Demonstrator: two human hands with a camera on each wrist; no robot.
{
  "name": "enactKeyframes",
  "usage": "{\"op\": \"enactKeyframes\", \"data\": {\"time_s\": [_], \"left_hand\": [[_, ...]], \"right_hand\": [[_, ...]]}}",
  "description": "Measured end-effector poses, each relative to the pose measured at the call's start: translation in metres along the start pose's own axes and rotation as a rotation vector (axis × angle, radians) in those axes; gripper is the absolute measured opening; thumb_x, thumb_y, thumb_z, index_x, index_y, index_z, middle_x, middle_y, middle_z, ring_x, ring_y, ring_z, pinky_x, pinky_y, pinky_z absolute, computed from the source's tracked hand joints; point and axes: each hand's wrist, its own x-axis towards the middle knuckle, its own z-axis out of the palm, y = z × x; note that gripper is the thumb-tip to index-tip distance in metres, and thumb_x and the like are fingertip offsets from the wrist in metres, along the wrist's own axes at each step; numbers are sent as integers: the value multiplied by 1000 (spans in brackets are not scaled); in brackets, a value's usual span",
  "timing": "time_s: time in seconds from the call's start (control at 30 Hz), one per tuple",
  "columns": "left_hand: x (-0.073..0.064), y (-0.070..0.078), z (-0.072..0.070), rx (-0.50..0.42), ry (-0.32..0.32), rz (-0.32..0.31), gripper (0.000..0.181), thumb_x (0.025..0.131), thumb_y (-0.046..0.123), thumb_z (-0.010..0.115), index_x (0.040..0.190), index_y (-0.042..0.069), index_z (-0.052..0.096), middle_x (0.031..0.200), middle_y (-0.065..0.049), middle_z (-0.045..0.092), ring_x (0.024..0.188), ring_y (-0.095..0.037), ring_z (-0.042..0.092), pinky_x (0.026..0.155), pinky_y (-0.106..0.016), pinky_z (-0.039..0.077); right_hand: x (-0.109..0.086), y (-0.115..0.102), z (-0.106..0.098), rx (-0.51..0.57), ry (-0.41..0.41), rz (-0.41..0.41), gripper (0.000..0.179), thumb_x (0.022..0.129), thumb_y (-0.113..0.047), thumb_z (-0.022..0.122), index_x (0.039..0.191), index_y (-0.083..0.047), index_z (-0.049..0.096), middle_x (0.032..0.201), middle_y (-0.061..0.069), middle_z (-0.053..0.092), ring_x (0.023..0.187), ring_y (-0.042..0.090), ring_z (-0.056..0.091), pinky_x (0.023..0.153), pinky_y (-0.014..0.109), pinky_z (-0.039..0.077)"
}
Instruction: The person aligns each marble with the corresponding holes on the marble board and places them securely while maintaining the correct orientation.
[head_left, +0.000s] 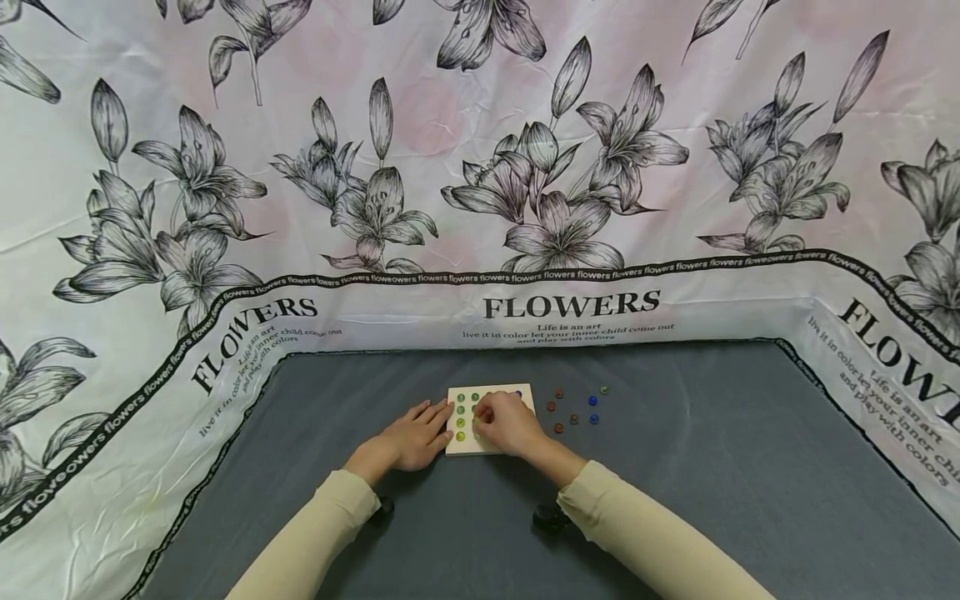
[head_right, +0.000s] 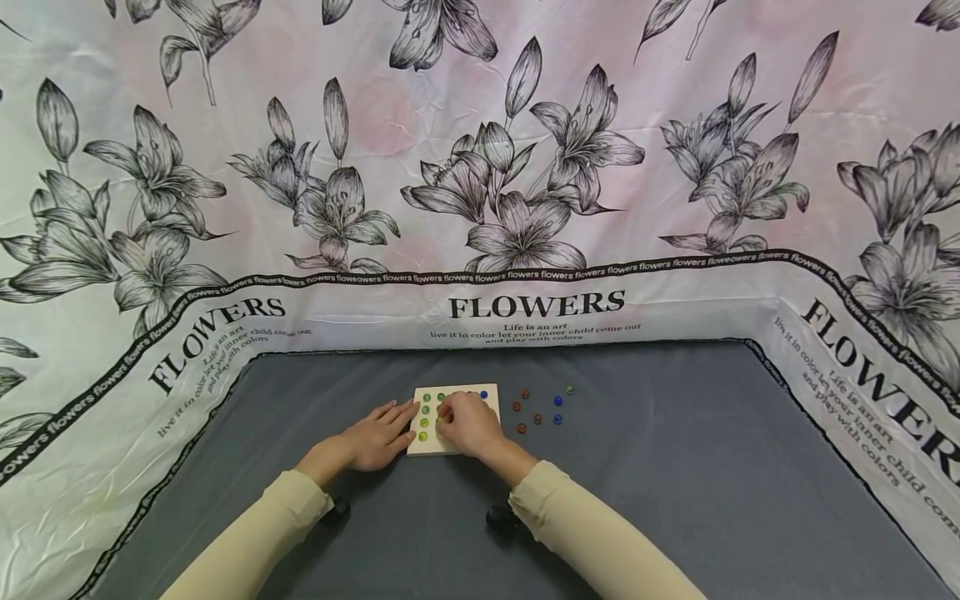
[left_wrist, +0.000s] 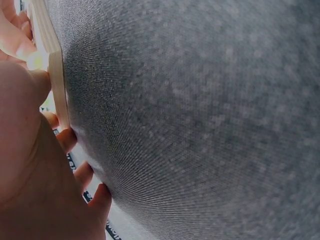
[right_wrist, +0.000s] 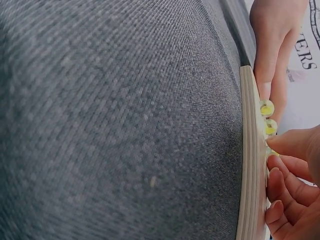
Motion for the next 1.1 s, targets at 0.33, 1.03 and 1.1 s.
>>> {"op": "enactKeyframes", "data": {"time_s": [0.33, 1.03, 1.1], "left_hand": [[0, 0, -1, -1, -1, -1, 58, 113, 37, 34, 165, 12, 23, 170, -8, 22, 157, -35, 16, 126, -52, 20], [4, -5, 7, -7, 17, 15, 60, 113, 40, 33, 165, 12, 22, 170, -9, 21, 157, -37, 14, 126, -53, 17], [5, -6, 9, 7, 15, 13, 60, 113, 41, 32, 166, 13, 20, 171, -8, 19, 157, -36, 13, 127, -52, 16]], "right_hand": [[-2, 1, -2, 13, -16, -37, 12, 93, -10, 74, 102, -3, 77, 89, 4, 73, 78, 15, 67, 70, 34, 58], [-37, -2, -37, -65, -135, -198, 22, 94, -14, 75, 115, -7, 73, 108, 7, 69, 85, 19, 64, 67, 31, 53], [-41, -2, -39, -75, -136, -195, 23, 95, -16, 75, 116, -8, 72, 108, 6, 69, 87, 20, 64, 69, 32, 53]]}}
